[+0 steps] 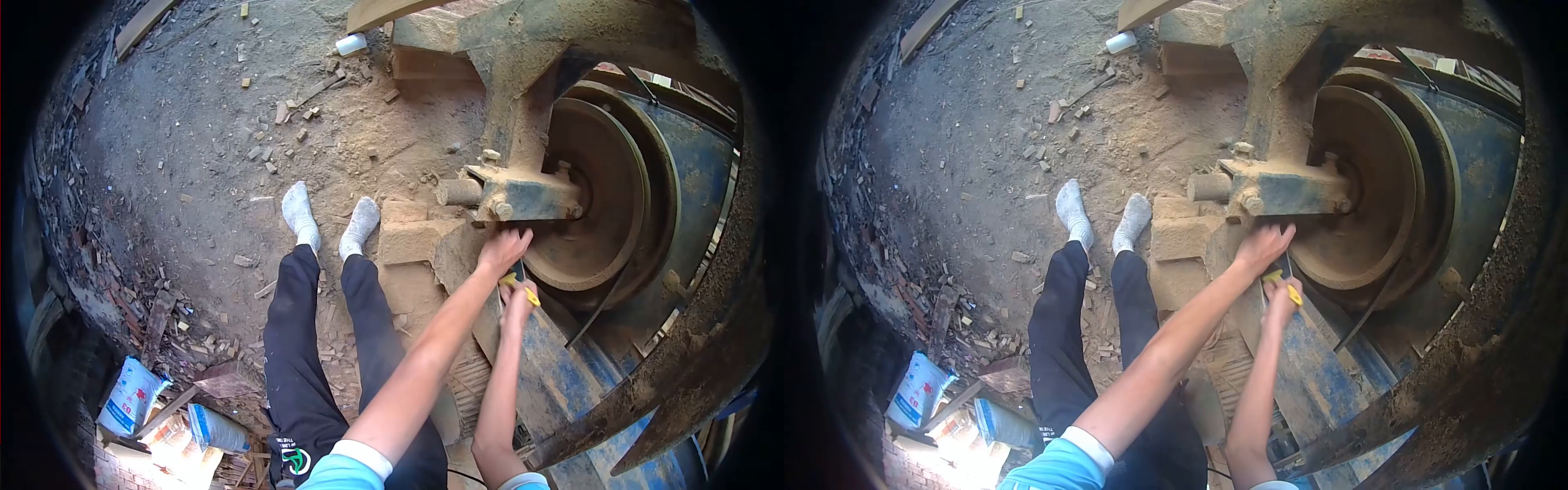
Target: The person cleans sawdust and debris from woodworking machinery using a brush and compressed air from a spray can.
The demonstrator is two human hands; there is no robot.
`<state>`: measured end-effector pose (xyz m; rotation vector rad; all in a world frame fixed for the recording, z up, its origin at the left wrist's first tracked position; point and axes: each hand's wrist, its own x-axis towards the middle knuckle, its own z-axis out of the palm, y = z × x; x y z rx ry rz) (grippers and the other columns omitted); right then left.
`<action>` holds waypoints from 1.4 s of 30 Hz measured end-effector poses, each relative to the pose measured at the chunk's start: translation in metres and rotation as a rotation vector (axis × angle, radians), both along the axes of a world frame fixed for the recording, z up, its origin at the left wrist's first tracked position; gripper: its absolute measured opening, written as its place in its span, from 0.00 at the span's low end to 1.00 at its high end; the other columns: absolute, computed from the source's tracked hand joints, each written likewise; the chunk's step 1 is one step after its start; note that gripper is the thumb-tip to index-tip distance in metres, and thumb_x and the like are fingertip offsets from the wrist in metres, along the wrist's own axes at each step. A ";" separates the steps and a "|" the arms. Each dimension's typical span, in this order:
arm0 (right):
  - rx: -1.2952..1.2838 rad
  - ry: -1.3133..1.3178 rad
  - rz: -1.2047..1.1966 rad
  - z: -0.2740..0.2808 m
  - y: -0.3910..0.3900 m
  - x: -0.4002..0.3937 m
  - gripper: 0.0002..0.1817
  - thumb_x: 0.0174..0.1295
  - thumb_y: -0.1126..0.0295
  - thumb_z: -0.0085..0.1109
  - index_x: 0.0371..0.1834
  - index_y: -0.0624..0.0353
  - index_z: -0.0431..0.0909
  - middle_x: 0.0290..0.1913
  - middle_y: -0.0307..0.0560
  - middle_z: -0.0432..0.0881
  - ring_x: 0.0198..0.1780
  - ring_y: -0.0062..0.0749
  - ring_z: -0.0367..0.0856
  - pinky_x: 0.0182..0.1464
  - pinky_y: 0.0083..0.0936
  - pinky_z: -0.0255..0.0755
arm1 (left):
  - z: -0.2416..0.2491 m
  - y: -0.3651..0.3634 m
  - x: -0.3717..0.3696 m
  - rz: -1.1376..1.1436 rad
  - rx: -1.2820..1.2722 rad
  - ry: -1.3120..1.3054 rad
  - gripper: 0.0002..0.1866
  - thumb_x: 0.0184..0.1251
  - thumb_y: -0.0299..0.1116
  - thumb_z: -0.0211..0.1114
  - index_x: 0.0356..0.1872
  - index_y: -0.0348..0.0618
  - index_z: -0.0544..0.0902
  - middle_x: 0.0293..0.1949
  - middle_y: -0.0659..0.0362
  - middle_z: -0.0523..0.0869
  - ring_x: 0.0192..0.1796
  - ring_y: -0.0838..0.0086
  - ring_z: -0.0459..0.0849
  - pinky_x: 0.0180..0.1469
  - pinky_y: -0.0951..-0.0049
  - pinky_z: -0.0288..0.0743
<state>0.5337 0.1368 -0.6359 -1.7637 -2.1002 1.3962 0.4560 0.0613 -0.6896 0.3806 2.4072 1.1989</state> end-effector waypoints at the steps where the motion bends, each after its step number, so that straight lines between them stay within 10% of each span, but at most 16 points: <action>1: -0.006 -0.019 -0.016 0.015 -0.003 -0.002 0.06 0.51 0.78 0.47 0.33 0.59 0.66 0.29 0.42 0.72 0.29 0.25 0.75 0.33 0.24 0.76 | -0.002 0.000 0.005 -0.024 -0.043 0.043 0.11 0.55 0.31 0.53 0.40 0.44 0.76 0.38 0.56 0.76 0.41 0.68 0.76 0.39 0.73 0.75; 4: 0.630 -0.233 0.643 -0.026 0.029 0.019 0.03 0.50 0.77 0.44 0.26 0.57 0.67 0.26 0.38 0.71 0.22 0.22 0.69 0.22 0.22 0.66 | -0.003 -0.010 0.015 -0.009 -0.122 0.193 0.10 0.55 0.30 0.53 0.38 0.41 0.74 0.36 0.54 0.76 0.42 0.66 0.77 0.39 0.72 0.75; 9: -0.140 0.150 -0.095 0.015 -0.022 -0.031 0.04 0.49 0.79 0.46 0.29 0.59 0.67 0.29 0.44 0.73 0.22 0.28 0.73 0.25 0.20 0.73 | 0.008 -0.102 0.023 -0.080 -0.123 0.139 0.07 0.53 0.29 0.54 0.34 0.41 0.70 0.30 0.56 0.78 0.36 0.66 0.79 0.41 0.63 0.72; 13: 0.208 -0.273 0.319 0.001 0.010 -0.011 0.04 0.50 0.79 0.43 0.29 0.62 0.67 0.24 0.45 0.73 0.19 0.24 0.72 0.17 0.16 0.67 | -0.004 -0.170 0.055 0.106 -0.002 -0.214 0.13 0.55 0.37 0.56 0.32 0.35 0.74 0.22 0.47 0.79 0.29 0.57 0.81 0.33 0.55 0.73; 17: -0.235 0.183 -0.004 0.006 -0.015 -0.060 0.08 0.51 0.82 0.47 0.33 0.59 0.66 0.30 0.46 0.73 0.26 0.32 0.77 0.23 0.20 0.71 | 0.005 -0.224 0.052 0.079 -0.127 -0.615 0.27 0.55 0.55 0.54 0.30 0.36 0.81 0.23 0.43 0.81 0.31 0.52 0.82 0.38 0.55 0.74; 19: -0.016 0.128 0.088 0.022 -0.031 -0.072 0.06 0.51 0.81 0.47 0.31 0.59 0.67 0.29 0.45 0.73 0.27 0.29 0.76 0.28 0.20 0.72 | -0.010 -0.238 0.059 0.103 -0.192 -0.791 0.30 0.52 0.60 0.52 0.28 0.39 0.84 0.27 0.45 0.83 0.36 0.54 0.83 0.40 0.57 0.75; 21: 0.623 -0.120 0.646 0.005 -0.018 -0.054 0.03 0.51 0.81 0.47 0.26 0.60 0.69 0.30 0.42 0.74 0.27 0.22 0.72 0.31 0.18 0.72 | -0.022 -0.250 0.073 0.100 -0.156 -0.814 0.27 0.56 0.53 0.47 0.33 0.37 0.82 0.33 0.40 0.82 0.40 0.50 0.81 0.45 0.56 0.73; 25: -0.243 0.249 0.186 0.028 -0.041 -0.070 0.04 0.58 0.79 0.49 0.33 0.58 0.67 0.33 0.45 0.74 0.31 0.25 0.77 0.34 0.18 0.72 | -0.044 -0.269 0.081 0.224 -0.051 -0.870 0.26 0.58 0.47 0.43 0.39 0.33 0.79 0.39 0.37 0.80 0.46 0.48 0.78 0.49 0.55 0.70; 28: 0.346 0.014 0.459 0.001 0.004 -0.051 0.04 0.58 0.79 0.48 0.34 0.57 0.68 0.34 0.42 0.73 0.35 0.24 0.76 0.33 0.16 0.69 | -0.080 -0.280 0.105 0.282 -0.017 -0.906 0.26 0.58 0.47 0.43 0.39 0.32 0.78 0.40 0.36 0.79 0.47 0.47 0.77 0.50 0.54 0.68; 32: -0.237 0.171 0.503 0.029 -0.008 -0.064 0.02 0.61 0.75 0.52 0.32 0.58 0.69 0.35 0.39 0.72 0.37 0.22 0.75 0.36 0.19 0.70 | -0.071 -0.286 0.107 0.329 -0.102 -0.868 0.23 0.60 0.45 0.45 0.38 0.37 0.81 0.39 0.43 0.81 0.44 0.53 0.79 0.48 0.62 0.70; 35: 0.551 0.028 0.794 0.022 -0.006 -0.059 0.04 0.55 0.80 0.52 0.28 0.57 0.69 0.28 0.39 0.73 0.33 0.25 0.73 0.38 0.21 0.67 | -0.033 -0.292 0.079 0.233 -0.108 -1.050 0.25 0.59 0.52 0.50 0.42 0.38 0.80 0.41 0.44 0.82 0.47 0.56 0.79 0.49 0.64 0.70; 37: 0.164 0.068 1.077 0.019 -0.024 -0.060 0.03 0.55 0.79 0.51 0.27 0.58 0.70 0.26 0.39 0.71 0.31 0.26 0.69 0.39 0.22 0.66 | -0.044 -0.286 0.087 0.299 -0.092 -0.908 0.28 0.54 0.55 0.57 0.42 0.38 0.81 0.40 0.40 0.81 0.48 0.56 0.80 0.50 0.62 0.70; 40: 0.309 0.295 0.611 0.027 -0.021 -0.057 0.05 0.55 0.80 0.52 0.26 0.58 0.68 0.26 0.37 0.71 0.31 0.23 0.69 0.40 0.21 0.66 | -0.041 -0.275 0.097 0.382 0.086 -0.785 0.18 0.60 0.44 0.56 0.42 0.42 0.82 0.36 0.43 0.83 0.43 0.58 0.82 0.46 0.63 0.72; 42: 0.187 0.167 0.918 0.019 -0.028 -0.061 0.05 0.56 0.79 0.53 0.26 0.59 0.68 0.28 0.39 0.72 0.33 0.22 0.72 0.41 0.19 0.67 | -0.039 -0.270 0.073 0.468 0.168 -0.740 0.15 0.62 0.39 0.54 0.42 0.42 0.82 0.33 0.45 0.83 0.39 0.60 0.83 0.43 0.65 0.72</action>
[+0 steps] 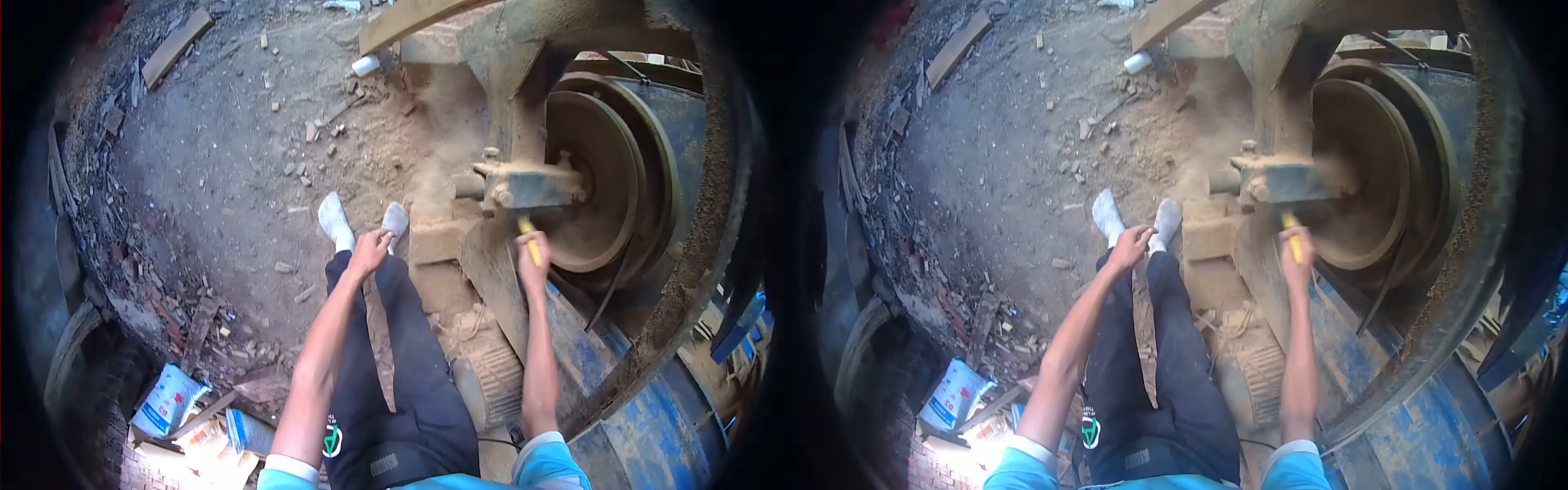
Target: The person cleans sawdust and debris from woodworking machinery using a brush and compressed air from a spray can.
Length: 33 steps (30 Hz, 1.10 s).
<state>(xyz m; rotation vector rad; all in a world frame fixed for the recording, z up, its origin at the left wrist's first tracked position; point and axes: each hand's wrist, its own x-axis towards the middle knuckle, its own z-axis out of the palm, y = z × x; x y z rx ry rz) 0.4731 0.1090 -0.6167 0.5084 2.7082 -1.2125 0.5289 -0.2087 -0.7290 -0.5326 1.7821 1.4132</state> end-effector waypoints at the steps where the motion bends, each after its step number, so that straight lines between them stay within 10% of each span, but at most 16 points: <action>1: -0.183 -0.105 0.132 -0.001 -0.008 -0.003 0.05 0.57 0.78 0.52 0.27 0.59 0.68 0.29 0.39 0.73 0.33 0.22 0.73 0.41 0.18 0.67 | 0.001 0.002 -0.001 0.063 0.024 -0.023 0.14 0.63 0.36 0.53 0.43 0.42 0.81 0.29 0.48 0.83 0.35 0.61 0.83 0.40 0.68 0.73; 3: -0.246 0.010 -0.213 0.003 -0.013 -0.009 0.05 0.56 0.81 0.51 0.27 0.59 0.68 0.31 0.43 0.75 0.34 0.23 0.76 0.42 0.21 0.68 | -0.006 0.005 0.004 0.038 0.018 0.221 0.15 0.66 0.33 0.50 0.51 0.44 0.78 0.27 0.57 0.83 0.24 0.80 0.78 0.27 0.78 0.72; 5: 0.361 0.257 -0.247 -0.012 -0.024 -0.002 0.05 0.53 0.83 0.50 0.27 0.60 0.69 0.31 0.45 0.75 0.34 0.26 0.77 0.43 0.22 0.69 | -0.006 0.006 0.006 0.093 0.129 0.098 0.15 0.66 0.32 0.51 0.52 0.46 0.78 0.29 0.58 0.83 0.23 0.81 0.77 0.25 0.80 0.71; 6: 0.403 0.174 0.229 -0.017 -0.024 0.005 0.05 0.52 0.83 0.51 0.28 0.61 0.68 0.33 0.45 0.76 0.36 0.26 0.77 0.41 0.22 0.70 | -0.008 0.006 0.000 0.122 0.183 0.047 0.16 0.65 0.32 0.51 0.52 0.46 0.78 0.30 0.59 0.84 0.23 0.82 0.77 0.24 0.81 0.71; 9: -0.516 -0.119 -0.276 0.022 -0.030 -0.002 0.04 0.52 0.82 0.51 0.30 0.64 0.70 0.38 0.52 0.79 0.39 0.31 0.79 0.44 0.25 0.74 | 0.018 0.012 -0.021 0.275 0.255 -0.103 0.15 0.64 0.32 0.53 0.51 0.47 0.79 0.32 0.60 0.84 0.22 0.84 0.76 0.22 0.84 0.69; 14: 0.169 0.119 0.278 0.065 -0.070 -0.017 0.04 0.49 0.82 0.51 0.27 0.61 0.72 0.54 0.67 0.72 0.54 0.51 0.75 0.55 0.34 0.69 | 0.042 0.041 -0.061 0.443 0.409 -0.173 0.22 0.68 0.43 0.51 0.62 0.53 0.67 0.43 0.58 0.83 0.20 0.85 0.73 0.18 0.86 0.63; 20: -0.025 -0.186 0.380 0.076 -0.155 -0.043 0.06 0.48 0.80 0.49 0.31 0.64 0.71 0.45 0.65 0.76 0.48 0.50 0.78 0.46 0.38 0.71 | 0.057 0.043 -0.118 0.650 0.772 -0.295 0.23 0.70 0.44 0.48 0.64 0.53 0.63 0.50 0.54 0.79 0.15 0.86 0.61 0.16 0.88 0.57; 21: -0.105 -0.317 0.195 0.093 -0.163 -0.050 0.06 0.48 0.81 0.49 0.30 0.64 0.71 0.44 0.64 0.77 0.46 0.49 0.79 0.45 0.36 0.72 | 0.054 0.035 -0.119 0.707 0.730 -0.276 0.23 0.70 0.44 0.47 0.63 0.52 0.64 0.50 0.53 0.78 0.15 0.87 0.59 0.16 0.88 0.56; 23: 0.154 0.336 0.284 0.081 -0.166 -0.052 0.03 0.50 0.82 0.50 0.28 0.63 0.71 0.37 0.62 0.78 0.44 0.50 0.79 0.43 0.34 0.74 | 0.044 0.016 -0.111 0.819 0.652 -0.240 0.22 0.70 0.44 0.47 0.62 0.51 0.66 0.50 0.53 0.78 0.15 0.88 0.57 0.15 0.88 0.55; 29: -0.144 -0.272 0.632 0.075 -0.190 -0.046 0.04 0.47 0.82 0.48 0.28 0.65 0.68 0.29 0.59 0.73 0.33 0.51 0.76 0.34 0.34 0.68 | 0.006 -0.030 -0.047 0.809 0.313 -0.301 0.19 0.64 0.50 0.53 0.36 0.43 0.77 0.33 0.59 0.83 0.12 0.86 0.60 0.12 0.83 0.53; 33: 0.208 0.096 0.536 0.051 -0.192 -0.063 0.04 0.49 0.83 0.48 0.29 0.66 0.69 0.38 0.61 0.77 0.39 0.49 0.78 0.41 0.33 0.70 | 0.002 -0.016 -0.002 0.800 0.141 -0.421 0.17 0.60 0.47 0.55 0.34 0.43 0.78 0.26 0.61 0.80 0.19 0.82 0.68 0.18 0.80 0.62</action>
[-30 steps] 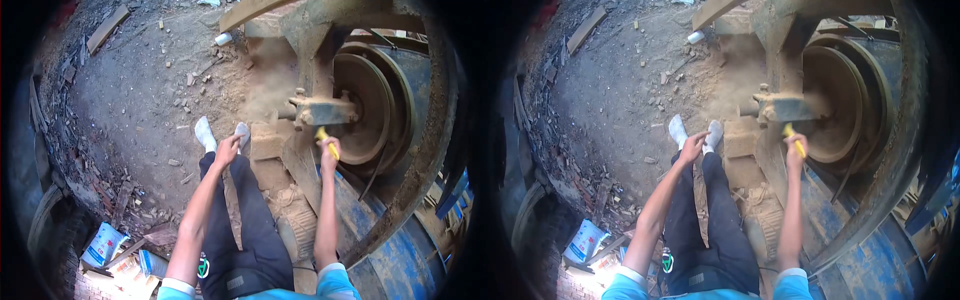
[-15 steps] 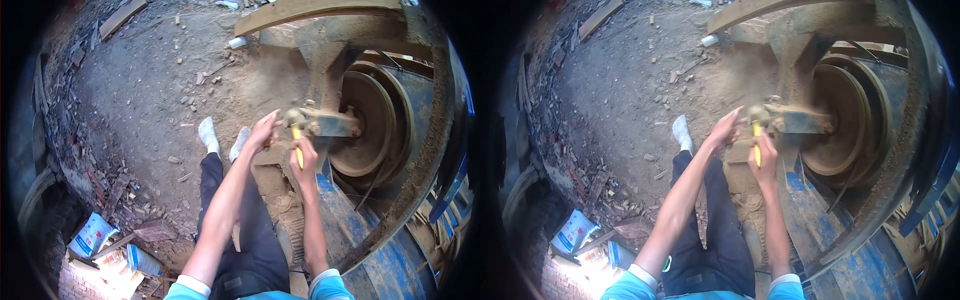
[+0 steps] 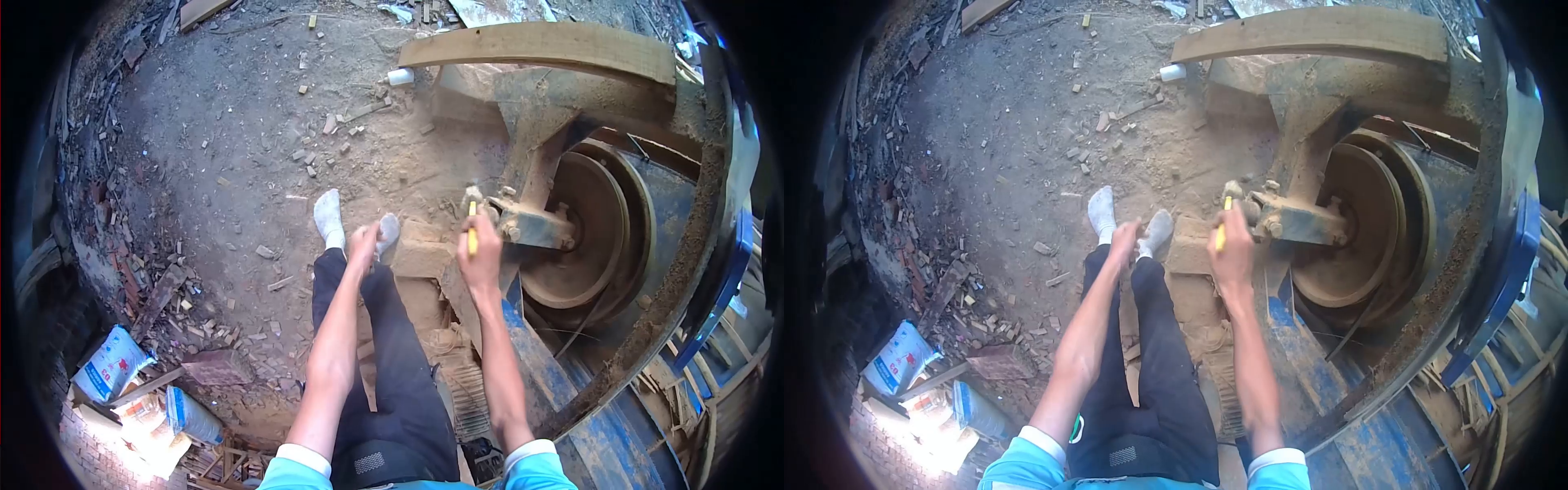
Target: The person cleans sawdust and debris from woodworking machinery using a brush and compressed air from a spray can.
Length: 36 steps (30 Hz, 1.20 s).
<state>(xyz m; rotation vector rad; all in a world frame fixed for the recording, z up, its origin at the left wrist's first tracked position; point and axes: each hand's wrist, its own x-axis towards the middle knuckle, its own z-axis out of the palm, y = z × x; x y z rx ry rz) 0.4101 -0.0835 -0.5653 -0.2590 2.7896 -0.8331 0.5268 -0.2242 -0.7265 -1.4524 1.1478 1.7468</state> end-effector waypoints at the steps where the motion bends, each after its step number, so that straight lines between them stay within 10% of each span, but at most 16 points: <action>1: 0.116 0.263 0.004 0.005 0.003 -0.001 0.03 0.50 0.82 0.48 0.28 0.67 0.69 0.39 0.61 0.78 0.38 0.46 0.78 0.42 0.31 0.70 | -0.012 0.009 0.017 -0.021 -0.019 0.015 0.15 0.59 0.43 0.55 0.35 0.42 0.78 0.29 0.60 0.80 0.23 0.81 0.70 0.23 0.79 0.64; 5: 0.038 0.494 -0.082 0.032 -0.012 -0.017 0.01 0.53 0.80 0.48 0.27 0.68 0.70 0.46 0.60 0.78 0.42 0.42 0.80 0.45 0.29 0.72 | 0.013 0.023 0.040 -0.028 -0.059 0.108 0.18 0.54 0.27 0.54 0.49 0.41 0.72 0.39 0.57 0.78 0.33 0.77 0.74 0.35 0.78 0.69; 8: 0.008 -0.295 0.023 -0.017 0.014 0.006 0.02 0.50 0.80 0.49 0.26 0.63 0.67 0.28 0.57 0.75 0.31 0.48 0.77 0.35 0.35 0.70 | 0.023 0.031 0.033 0.133 0.082 0.084 0.21 0.55 0.25 0.55 0.53 0.42 0.69 0.39 0.57 0.79 0.39 0.77 0.76 0.42 0.78 0.69; 12: 0.177 -0.516 -0.260 -0.023 0.060 0.064 0.04 0.53 0.77 0.51 0.31 0.65 0.69 0.30 0.61 0.76 0.33 0.51 0.79 0.34 0.38 0.69 | 0.027 0.018 0.031 0.098 -0.008 0.111 0.16 0.56 0.29 0.60 0.47 0.40 0.75 0.35 0.57 0.82 0.38 0.79 0.77 0.41 0.77 0.70; 17: 0.169 -0.146 -0.262 0.027 0.084 0.100 0.09 0.58 0.76 0.50 0.41 0.64 0.73 0.37 0.52 0.80 0.40 0.32 0.79 0.42 0.25 0.71 | 0.073 0.047 0.001 -0.114 -0.104 0.367 0.10 0.57 0.33 0.64 0.39 0.43 0.82 0.33 0.61 0.82 0.35 0.80 0.77 0.38 0.79 0.71; 22: -0.066 0.137 -0.803 0.072 0.094 0.082 0.08 0.65 0.75 0.44 0.43 0.64 0.71 0.49 0.50 0.76 0.44 0.29 0.78 0.43 0.20 0.73 | 0.136 0.134 -0.039 0.107 0.211 0.397 0.09 0.56 0.29 0.66 0.37 0.37 0.81 0.30 0.63 0.82 0.31 0.84 0.77 0.35 0.84 0.71; 36: -0.028 0.160 -0.479 0.076 0.090 0.024 0.09 0.58 0.77 0.49 0.41 0.67 0.75 0.41 0.58 0.79 0.45 0.42 0.79 0.45 0.31 0.72 | 0.053 0.254 -0.024 -0.604 0.103 0.773 0.23 0.51 0.29 0.61 0.52 0.36 0.75 0.49 0.44 0.78 0.53 0.55 0.77 0.56 0.63 0.70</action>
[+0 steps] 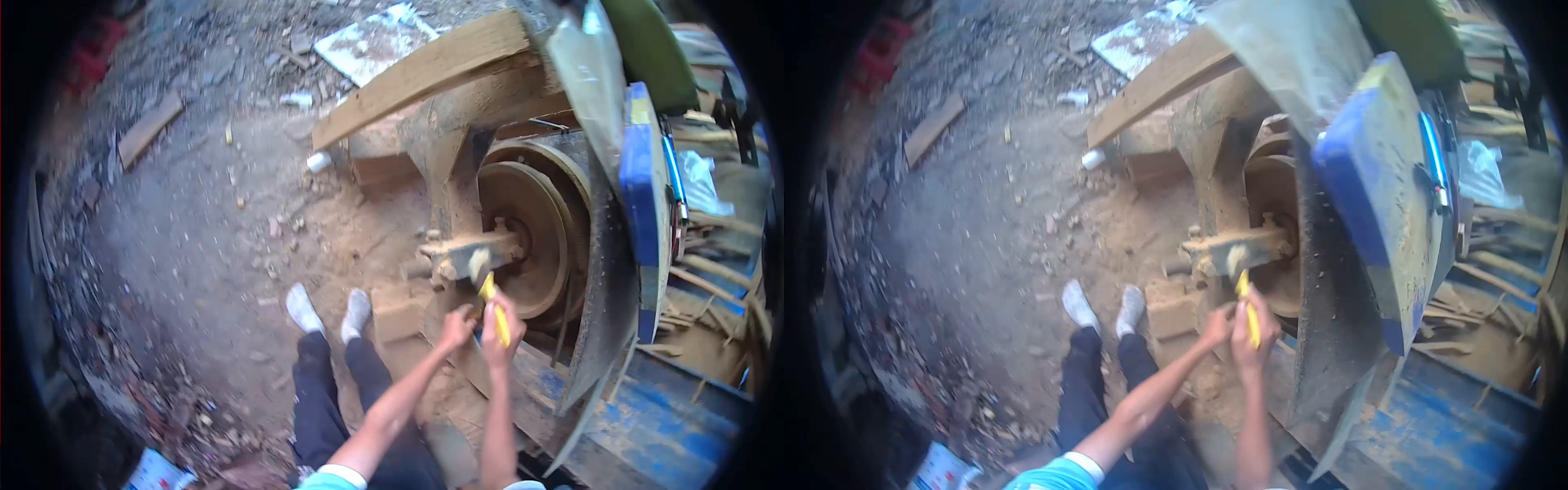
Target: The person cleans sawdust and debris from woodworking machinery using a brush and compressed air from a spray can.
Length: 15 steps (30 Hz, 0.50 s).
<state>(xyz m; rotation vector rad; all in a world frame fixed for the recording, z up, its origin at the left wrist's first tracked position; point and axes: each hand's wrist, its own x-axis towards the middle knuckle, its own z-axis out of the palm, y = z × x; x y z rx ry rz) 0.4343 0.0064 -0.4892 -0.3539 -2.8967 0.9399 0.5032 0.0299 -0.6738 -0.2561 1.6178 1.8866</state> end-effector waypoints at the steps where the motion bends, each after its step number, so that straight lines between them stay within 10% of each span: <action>1: 0.066 0.077 0.011 -0.015 0.011 -0.032 0.10 0.57 0.75 0.50 0.41 0.66 0.75 0.40 0.58 0.79 0.42 0.43 0.79 0.43 0.31 0.72 | 0.001 -0.004 -0.006 -0.127 0.029 0.070 0.27 0.51 0.30 0.61 0.56 0.37 0.71 0.52 0.42 0.75 0.56 0.54 0.74 0.59 0.63 0.66; 6: 0.068 -0.095 0.074 -0.133 0.057 -0.138 0.07 0.55 0.71 0.53 0.33 0.62 0.77 0.30 0.54 0.80 0.32 0.45 0.80 0.36 0.32 0.70 | -0.013 -0.036 -0.002 -0.306 -0.133 0.167 0.29 0.55 0.38 0.61 0.58 0.38 0.68 0.52 0.39 0.74 0.57 0.49 0.71 0.60 0.59 0.64; 9: -0.295 -0.143 0.191 -0.109 0.024 -0.145 0.06 0.55 0.71 0.53 0.30 0.63 0.77 0.28 0.55 0.79 0.31 0.48 0.79 0.35 0.33 0.70 | -0.051 -0.091 0.013 -0.201 -0.176 0.033 0.28 0.56 0.42 0.60 0.57 0.37 0.69 0.50 0.40 0.75 0.54 0.50 0.73 0.56 0.59 0.66; 12: 0.216 0.331 -0.195 -0.137 0.031 -0.149 0.05 0.53 0.72 0.53 0.29 0.62 0.77 0.27 0.56 0.79 0.32 0.47 0.80 0.35 0.33 0.70 | -0.080 -0.160 0.047 -0.151 -0.382 -0.029 0.28 0.57 0.42 0.59 0.56 0.35 0.69 0.49 0.40 0.76 0.53 0.52 0.75 0.55 0.60 0.67; 15: -0.081 -0.039 0.037 -0.137 0.050 -0.136 0.05 0.52 0.73 0.53 0.29 0.61 0.78 0.28 0.57 0.80 0.32 0.49 0.79 0.35 0.34 0.70 | -0.063 -0.224 0.069 -0.120 -0.392 -0.171 0.25 0.58 0.41 0.57 0.55 0.37 0.71 0.49 0.41 0.77 0.53 0.53 0.75 0.55 0.62 0.68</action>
